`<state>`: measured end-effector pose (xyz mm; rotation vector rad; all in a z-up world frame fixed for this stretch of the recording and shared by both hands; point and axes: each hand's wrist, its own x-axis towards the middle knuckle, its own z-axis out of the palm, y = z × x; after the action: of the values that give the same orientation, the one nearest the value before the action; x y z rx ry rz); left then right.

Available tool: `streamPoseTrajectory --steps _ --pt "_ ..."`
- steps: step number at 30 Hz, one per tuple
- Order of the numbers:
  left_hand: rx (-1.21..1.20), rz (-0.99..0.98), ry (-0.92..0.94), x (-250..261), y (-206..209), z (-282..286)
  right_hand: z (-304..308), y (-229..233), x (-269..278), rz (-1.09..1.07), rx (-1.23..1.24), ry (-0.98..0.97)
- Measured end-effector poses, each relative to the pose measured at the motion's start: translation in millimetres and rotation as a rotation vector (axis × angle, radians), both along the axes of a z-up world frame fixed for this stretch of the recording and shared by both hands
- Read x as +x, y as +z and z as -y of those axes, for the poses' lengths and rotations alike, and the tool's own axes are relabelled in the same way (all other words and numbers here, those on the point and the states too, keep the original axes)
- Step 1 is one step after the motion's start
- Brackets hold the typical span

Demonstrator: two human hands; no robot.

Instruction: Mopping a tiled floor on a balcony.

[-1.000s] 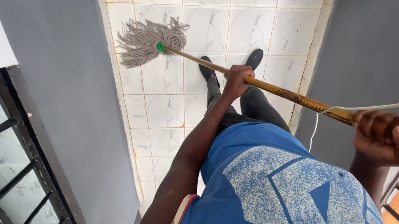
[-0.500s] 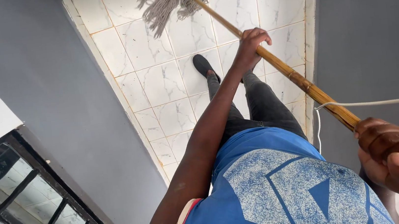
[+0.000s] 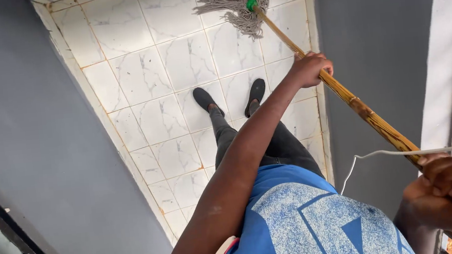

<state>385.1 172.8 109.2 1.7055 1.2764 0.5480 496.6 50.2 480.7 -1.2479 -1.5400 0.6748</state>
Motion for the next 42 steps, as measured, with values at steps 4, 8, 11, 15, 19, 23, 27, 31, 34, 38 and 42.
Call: streamPoseTrajectory --steps 4,8,11,15,19,23,27,31,34,38,42 --pt "-0.148 0.045 -0.12 75.7 -1.6 -2.0 22.3 -39.2 137.0 -0.071 -0.093 -0.22" --pt "-0.063 0.108 -0.234 134.1 -17.4 5.5 32.5 -82.8 268.0 -0.33 -0.012 -0.292" --pt "-0.154 0.113 -0.282 143.3 6.9 15.2 22.9 -98.4 336.5 -0.42 0.019 -0.284" --pt "-0.26 0.085 -0.3 132.5 33.6 23.8 0.8 -109.2 374.7 -0.527 0.011 -0.276" --pt "-0.36 0.069 -0.236 140.1 19.9 48.3 -19.1 -112.0 390.9 -0.729 -0.072 -0.212" --pt "-0.402 -0.029 -0.229 134.4 -14.9 70.7 -27.3 -115.3 356.2 -0.75 -0.116 -0.279" --pt "-0.396 -0.184 -0.129 108.4 -49.6 102.1 -29.4 -119.3 280.9 -0.617 -0.148 -0.369" --pt "-0.382 -0.203 0.01 68.3 -105.4 144.2 -27.5 -148.7 235.6 -0.698 -0.251 -0.305" --pt "-0.273 -0.276 0.111 39.8 -134.2 166.9 -23.1 -153.1 197.7 -0.715 -0.285 -0.154" --pt "-0.225 -0.344 0.222 -2.0 -50.3 176.8 -9.0 -132.6 177.1 -0.651 -0.258 -0.028" --pt "0.045 -0.156 0.252 -3.1 2.8 172.0 32.0 -133.1 295.3 -0.892 -0.205 -0.115"
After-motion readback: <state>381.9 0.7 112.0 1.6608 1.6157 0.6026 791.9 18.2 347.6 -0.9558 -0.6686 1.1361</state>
